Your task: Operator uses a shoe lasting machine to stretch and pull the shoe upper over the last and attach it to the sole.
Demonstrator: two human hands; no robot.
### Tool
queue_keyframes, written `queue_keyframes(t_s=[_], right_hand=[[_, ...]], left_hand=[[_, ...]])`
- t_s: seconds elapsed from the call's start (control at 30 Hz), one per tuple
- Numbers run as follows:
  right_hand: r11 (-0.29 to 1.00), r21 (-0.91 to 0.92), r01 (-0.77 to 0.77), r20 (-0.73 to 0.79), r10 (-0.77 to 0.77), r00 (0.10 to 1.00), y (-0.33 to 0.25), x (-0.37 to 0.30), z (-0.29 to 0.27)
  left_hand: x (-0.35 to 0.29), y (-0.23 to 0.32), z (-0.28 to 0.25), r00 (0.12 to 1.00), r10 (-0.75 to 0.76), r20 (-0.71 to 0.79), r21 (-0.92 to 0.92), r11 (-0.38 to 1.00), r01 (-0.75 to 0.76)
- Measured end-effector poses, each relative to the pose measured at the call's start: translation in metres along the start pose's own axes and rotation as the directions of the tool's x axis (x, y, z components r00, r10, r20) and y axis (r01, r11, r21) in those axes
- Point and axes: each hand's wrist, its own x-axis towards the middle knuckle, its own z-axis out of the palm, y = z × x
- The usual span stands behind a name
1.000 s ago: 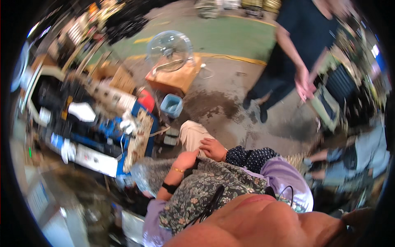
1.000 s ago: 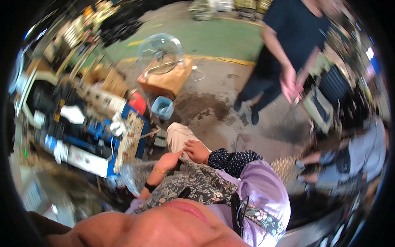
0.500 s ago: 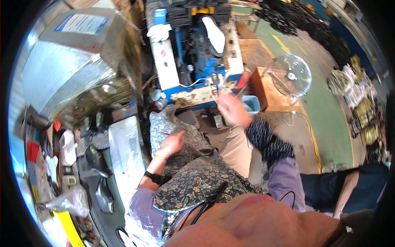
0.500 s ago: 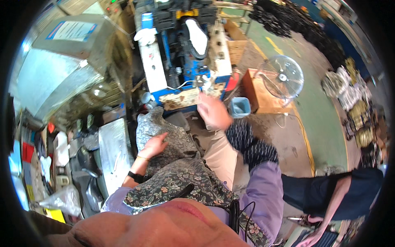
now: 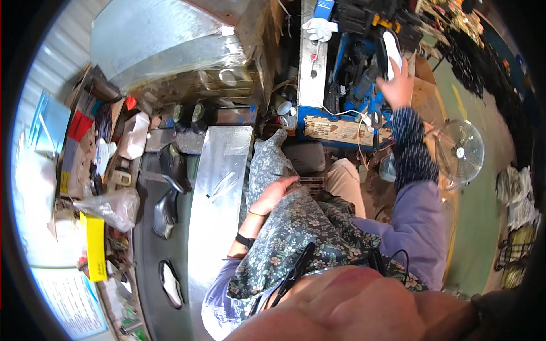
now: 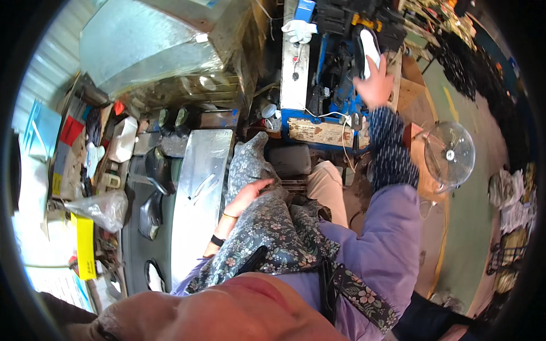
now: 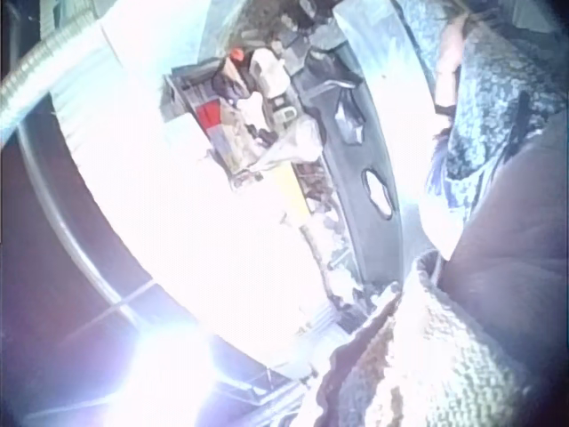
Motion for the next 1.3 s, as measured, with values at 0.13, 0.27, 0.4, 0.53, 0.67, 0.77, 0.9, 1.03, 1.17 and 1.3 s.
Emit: queue_keyframes(t_s=[0.13, 0.27, 0.4, 0.53, 0.67, 0.77, 0.9, 1.03, 1.17, 1.3], right_hand=[[0.861, 0.496, 0.117, -0.047, -0.107, 0.993, -0.102, -0.102, -0.030], [0.584, 0.806, 0.094, 0.196, -0.413, 0.889, -0.210, -0.204, -0.047], [0.073, 0.752, -0.655, 0.582, -0.538, 0.609, -0.214, -0.205, -0.025], [0.102, 0.229, -0.968, 0.626, -0.777, 0.066, -0.200, -0.212, -0.003], [0.178, -0.004, -0.984, 0.789, -0.604, -0.113, -0.194, -0.251, -0.017], [-0.238, -0.150, -0.960, 0.826, -0.564, 0.011, -0.204, -0.247, -0.005], [-0.406, 0.192, -0.893, 0.856, -0.375, 0.355, -0.270, -0.204, 0.090], [0.051, 0.793, -0.607, 0.589, -0.321, 0.742, -0.371, -0.177, 0.213], [0.437, 0.817, -0.376, 0.577, -0.620, 0.532, -0.401, -0.213, 0.221], [0.401, 0.697, -0.594, 0.608, -0.770, 0.194, -0.352, -0.260, 0.137]], left_hand=[[0.019, 0.028, -0.006, 0.959, -0.232, -0.162, -0.580, 0.809, 0.098], [0.030, 0.038, -0.035, 0.882, -0.226, -0.413, -0.886, 0.323, -0.332], [-0.031, 0.024, -0.065, 0.732, -0.528, -0.430, -0.878, 0.434, -0.202], [-0.068, 0.018, -0.054, 0.950, -0.191, -0.246, -0.375, 0.923, 0.089], [-0.113, -0.019, -0.051, 0.967, -0.184, -0.175, -0.522, 0.850, 0.068], [-0.162, -0.091, -0.078, 0.505, -0.658, -0.558, -0.566, 0.747, 0.349], [-0.192, -0.176, -0.121, 0.032, -0.596, -0.802, -0.497, 0.696, 0.518], [-0.174, -0.222, -0.174, 0.038, -0.597, -0.802, -0.393, 0.574, 0.719], [-0.155, -0.239, -0.199, -0.140, -0.634, -0.761, -0.528, 0.479, 0.702], [-0.182, -0.220, -0.197, 0.128, -0.856, -0.501, -0.860, 0.509, 0.035]])
